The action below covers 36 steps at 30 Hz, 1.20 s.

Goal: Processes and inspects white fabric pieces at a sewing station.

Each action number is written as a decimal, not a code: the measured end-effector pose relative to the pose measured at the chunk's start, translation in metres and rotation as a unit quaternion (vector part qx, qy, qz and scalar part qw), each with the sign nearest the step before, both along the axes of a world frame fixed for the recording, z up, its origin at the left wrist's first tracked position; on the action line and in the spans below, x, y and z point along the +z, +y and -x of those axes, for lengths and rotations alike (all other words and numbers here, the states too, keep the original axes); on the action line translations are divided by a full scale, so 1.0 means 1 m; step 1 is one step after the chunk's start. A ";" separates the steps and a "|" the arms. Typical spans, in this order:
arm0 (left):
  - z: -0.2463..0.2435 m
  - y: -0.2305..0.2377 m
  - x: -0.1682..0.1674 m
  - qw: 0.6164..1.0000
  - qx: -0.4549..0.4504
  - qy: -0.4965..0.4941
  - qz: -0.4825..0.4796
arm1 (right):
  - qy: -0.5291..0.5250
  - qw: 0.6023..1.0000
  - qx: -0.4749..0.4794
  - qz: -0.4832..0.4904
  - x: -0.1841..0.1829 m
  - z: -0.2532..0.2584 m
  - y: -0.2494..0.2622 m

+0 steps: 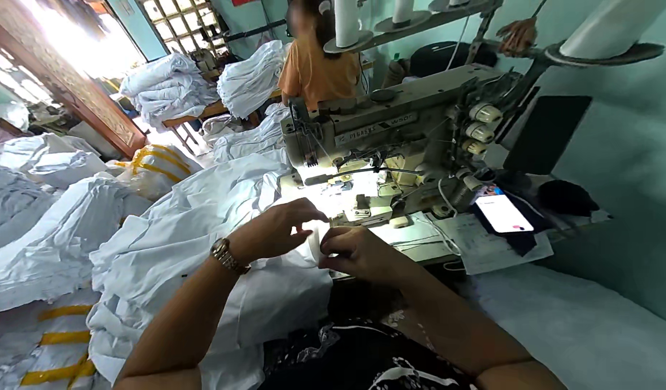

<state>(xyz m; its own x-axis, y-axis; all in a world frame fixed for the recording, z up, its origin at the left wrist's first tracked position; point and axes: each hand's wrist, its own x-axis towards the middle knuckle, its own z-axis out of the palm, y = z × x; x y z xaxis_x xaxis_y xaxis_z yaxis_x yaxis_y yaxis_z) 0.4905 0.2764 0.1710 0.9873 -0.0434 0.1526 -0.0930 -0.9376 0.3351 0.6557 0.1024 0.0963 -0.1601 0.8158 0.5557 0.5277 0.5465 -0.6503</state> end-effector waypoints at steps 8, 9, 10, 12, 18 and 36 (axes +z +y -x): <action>-0.009 0.031 0.064 0.991 -0.079 0.103 0.013 | 0.017 0.979 -0.177 0.097 -0.013 -0.024 0.047; -0.007 0.034 0.074 0.994 -0.063 0.092 0.011 | 0.027 0.970 -0.220 0.098 -0.020 -0.025 0.055; -0.005 0.037 0.081 0.995 -0.048 0.082 0.002 | 0.037 0.962 -0.254 0.088 -0.026 -0.025 0.061; -0.003 0.040 0.084 0.996 -0.027 0.080 -0.007 | 0.042 0.955 -0.291 0.038 -0.031 -0.020 0.067; -0.003 0.042 0.081 0.997 -0.008 0.073 -0.017 | 0.012 0.969 -0.245 -0.012 -0.038 -0.024 0.074; -0.018 0.028 0.056 0.969 0.034 0.207 -0.128 | 0.136 0.971 -0.136 0.142 -0.065 -0.026 0.047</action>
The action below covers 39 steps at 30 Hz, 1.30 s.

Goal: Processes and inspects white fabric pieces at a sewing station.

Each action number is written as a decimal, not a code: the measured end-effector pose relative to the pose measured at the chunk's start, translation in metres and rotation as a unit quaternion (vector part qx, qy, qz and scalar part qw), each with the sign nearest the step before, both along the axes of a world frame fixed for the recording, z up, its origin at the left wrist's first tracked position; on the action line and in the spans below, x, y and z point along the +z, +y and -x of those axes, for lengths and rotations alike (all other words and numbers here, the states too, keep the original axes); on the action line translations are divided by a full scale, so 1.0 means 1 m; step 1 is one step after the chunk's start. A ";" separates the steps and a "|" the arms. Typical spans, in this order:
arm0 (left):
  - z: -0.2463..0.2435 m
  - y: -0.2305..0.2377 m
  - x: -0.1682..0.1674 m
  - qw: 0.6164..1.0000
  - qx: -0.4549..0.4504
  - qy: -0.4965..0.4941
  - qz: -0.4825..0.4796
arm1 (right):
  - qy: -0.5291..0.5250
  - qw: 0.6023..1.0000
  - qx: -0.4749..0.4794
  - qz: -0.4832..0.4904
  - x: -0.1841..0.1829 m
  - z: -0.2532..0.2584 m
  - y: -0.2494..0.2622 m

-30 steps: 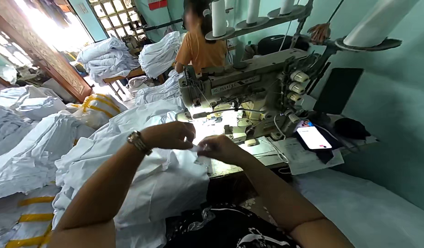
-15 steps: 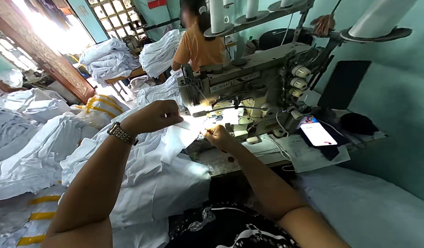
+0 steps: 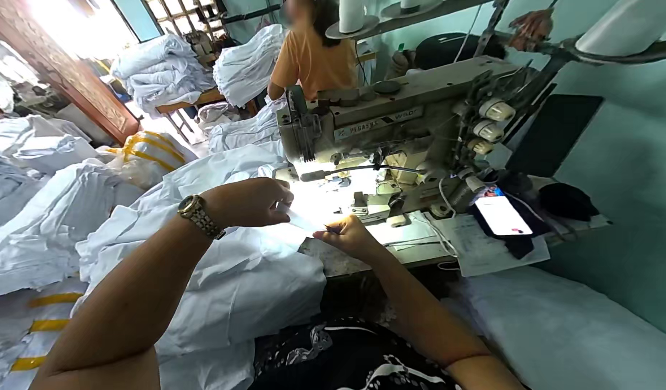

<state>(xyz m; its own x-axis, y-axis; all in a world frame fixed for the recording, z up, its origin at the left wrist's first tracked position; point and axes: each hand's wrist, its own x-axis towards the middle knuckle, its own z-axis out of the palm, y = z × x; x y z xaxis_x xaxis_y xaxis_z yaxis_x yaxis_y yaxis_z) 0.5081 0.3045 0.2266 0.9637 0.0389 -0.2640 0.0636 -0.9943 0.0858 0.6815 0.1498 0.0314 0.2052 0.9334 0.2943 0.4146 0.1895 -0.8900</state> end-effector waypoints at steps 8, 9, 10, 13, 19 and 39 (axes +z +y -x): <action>-0.005 -0.021 -0.004 0.995 0.051 0.017 -0.085 | 0.025 0.999 0.016 -0.031 -0.005 0.006 -0.005; -0.007 -0.021 -0.004 0.991 0.068 0.023 -0.115 | 0.026 0.999 0.015 -0.035 -0.005 0.007 -0.005; -0.008 -0.019 -0.006 0.986 0.077 0.026 -0.143 | 0.027 0.999 0.013 -0.037 -0.005 0.008 -0.005; -0.007 -0.018 -0.005 0.994 0.038 0.018 -0.104 | 0.027 0.999 0.007 -0.036 -0.005 0.006 -0.004; -0.012 -0.026 0.001 0.986 0.077 0.059 -0.137 | 0.024 0.998 0.007 -0.060 -0.007 0.007 -0.003; -0.019 -0.041 0.010 0.996 0.029 0.076 -0.041 | 0.089 0.992 0.035 -0.083 -0.009 0.010 -0.008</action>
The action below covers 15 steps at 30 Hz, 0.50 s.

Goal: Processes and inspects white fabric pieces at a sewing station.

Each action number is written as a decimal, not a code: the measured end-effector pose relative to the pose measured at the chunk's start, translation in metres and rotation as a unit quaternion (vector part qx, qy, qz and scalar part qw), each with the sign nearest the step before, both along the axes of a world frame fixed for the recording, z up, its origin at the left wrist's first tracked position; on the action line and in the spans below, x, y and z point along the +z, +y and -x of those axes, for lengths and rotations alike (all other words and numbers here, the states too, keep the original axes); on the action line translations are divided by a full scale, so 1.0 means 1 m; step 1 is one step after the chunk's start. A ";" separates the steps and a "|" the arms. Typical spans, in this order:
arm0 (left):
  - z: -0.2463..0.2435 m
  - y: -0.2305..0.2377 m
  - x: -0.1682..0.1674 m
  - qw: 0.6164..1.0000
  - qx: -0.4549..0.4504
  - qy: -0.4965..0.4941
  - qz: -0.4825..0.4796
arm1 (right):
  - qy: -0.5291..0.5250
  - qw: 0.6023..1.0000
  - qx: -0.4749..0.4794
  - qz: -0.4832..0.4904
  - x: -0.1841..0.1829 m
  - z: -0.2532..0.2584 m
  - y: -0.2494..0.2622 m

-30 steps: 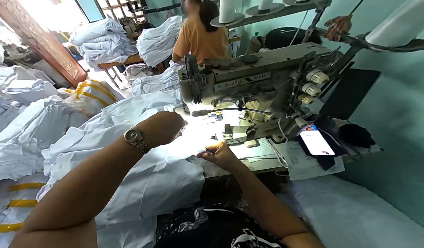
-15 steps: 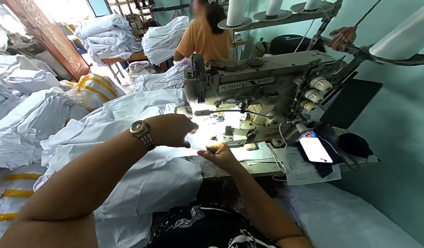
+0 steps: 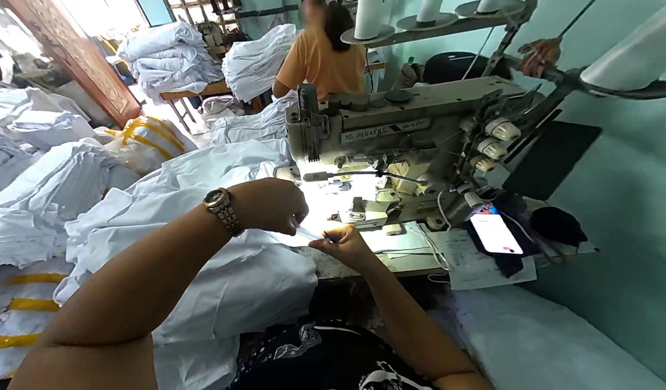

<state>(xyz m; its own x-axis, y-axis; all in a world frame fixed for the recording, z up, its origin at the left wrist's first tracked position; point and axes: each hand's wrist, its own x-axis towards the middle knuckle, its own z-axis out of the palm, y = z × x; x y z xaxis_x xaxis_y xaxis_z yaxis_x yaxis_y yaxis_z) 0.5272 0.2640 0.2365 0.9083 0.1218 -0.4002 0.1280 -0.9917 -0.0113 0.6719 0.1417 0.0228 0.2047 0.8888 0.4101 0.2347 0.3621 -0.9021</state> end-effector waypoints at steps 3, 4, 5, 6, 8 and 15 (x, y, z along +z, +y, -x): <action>-0.001 0.003 -0.001 0.999 0.011 -0.003 -0.036 | -0.002 1.000 -0.004 -0.001 0.001 0.001 0.000; 0.000 0.003 -0.001 0.999 0.008 -0.007 -0.041 | -0.008 1.000 -0.008 -0.003 0.002 0.001 0.000; 0.000 0.001 0.001 0.999 0.004 -0.009 -0.032 | -0.011 1.000 -0.012 -0.006 0.002 0.000 0.000; 0.000 -0.001 0.002 1.000 0.003 -0.009 -0.017 | -0.013 1.000 -0.013 -0.009 0.001 0.000 0.000; 0.000 -0.002 0.001 1.000 0.003 -0.012 -0.017 | -0.014 1.000 -0.012 -0.014 0.001 -0.001 0.000; 0.005 0.006 -0.007 0.999 -0.003 -0.041 -0.033 | -0.002 1.000 -0.007 -0.019 -0.002 -0.002 -0.001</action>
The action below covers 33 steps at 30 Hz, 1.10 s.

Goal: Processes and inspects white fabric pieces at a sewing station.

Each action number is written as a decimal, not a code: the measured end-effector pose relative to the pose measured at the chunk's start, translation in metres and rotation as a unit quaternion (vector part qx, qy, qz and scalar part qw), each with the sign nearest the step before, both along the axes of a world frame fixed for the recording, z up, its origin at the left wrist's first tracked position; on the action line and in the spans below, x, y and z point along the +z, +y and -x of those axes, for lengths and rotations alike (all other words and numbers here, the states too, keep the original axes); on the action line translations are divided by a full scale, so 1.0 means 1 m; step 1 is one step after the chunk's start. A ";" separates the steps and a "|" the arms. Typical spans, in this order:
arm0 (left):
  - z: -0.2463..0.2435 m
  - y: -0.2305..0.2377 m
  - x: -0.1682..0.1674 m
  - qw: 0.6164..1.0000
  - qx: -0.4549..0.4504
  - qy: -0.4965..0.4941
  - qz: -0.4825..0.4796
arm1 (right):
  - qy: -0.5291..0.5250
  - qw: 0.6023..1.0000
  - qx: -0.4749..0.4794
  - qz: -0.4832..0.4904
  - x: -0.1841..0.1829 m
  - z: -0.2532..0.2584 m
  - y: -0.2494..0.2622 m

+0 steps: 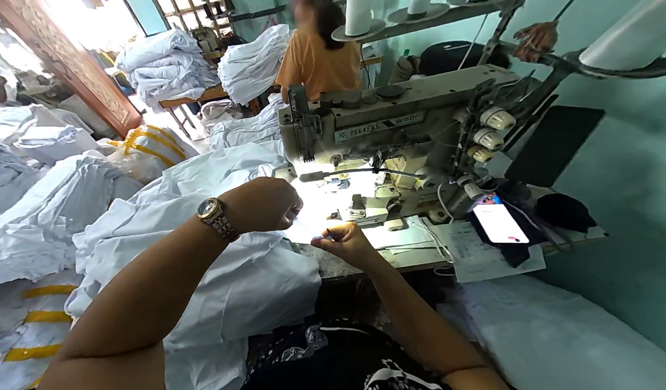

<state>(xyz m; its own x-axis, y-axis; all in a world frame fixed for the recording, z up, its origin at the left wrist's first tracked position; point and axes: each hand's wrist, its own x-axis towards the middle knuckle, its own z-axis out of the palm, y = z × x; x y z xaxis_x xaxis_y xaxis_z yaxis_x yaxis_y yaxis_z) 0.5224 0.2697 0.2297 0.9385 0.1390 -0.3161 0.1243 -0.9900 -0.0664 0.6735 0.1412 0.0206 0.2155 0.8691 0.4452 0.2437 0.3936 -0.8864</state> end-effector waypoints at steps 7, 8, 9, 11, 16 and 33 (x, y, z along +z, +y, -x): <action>0.013 0.006 -0.020 0.996 -0.011 -0.074 0.058 | 0.004 1.000 -0.015 -0.001 0.001 -0.001 -0.005; 0.015 0.009 -0.027 0.994 -0.024 -0.096 0.056 | 0.004 1.000 -0.026 -0.002 0.000 -0.001 -0.007; 0.017 0.011 -0.035 0.991 -0.031 -0.119 0.049 | 0.003 0.999 -0.034 -0.004 -0.002 -0.002 -0.007; 0.017 0.016 -0.054 0.987 -0.032 -0.155 0.026 | -0.006 0.998 -0.057 0.004 -0.002 -0.005 -0.005; 0.014 0.027 -0.111 0.979 -0.029 -0.200 0.037 | -0.020 0.993 -0.114 0.030 0.003 -0.001 -0.001; 0.010 0.043 -0.134 0.963 -0.049 -0.259 -0.050 | -0.203 0.949 -0.224 -0.095 -0.017 0.008 0.006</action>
<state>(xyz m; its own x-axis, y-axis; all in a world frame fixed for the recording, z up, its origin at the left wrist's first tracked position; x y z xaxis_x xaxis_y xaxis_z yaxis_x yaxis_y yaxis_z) 0.5121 0.3125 0.0961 0.9766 0.0477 0.2095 0.0734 -0.9905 -0.1165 0.6653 0.1471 0.0038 0.3207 0.6273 0.7096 0.7304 0.3132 -0.6070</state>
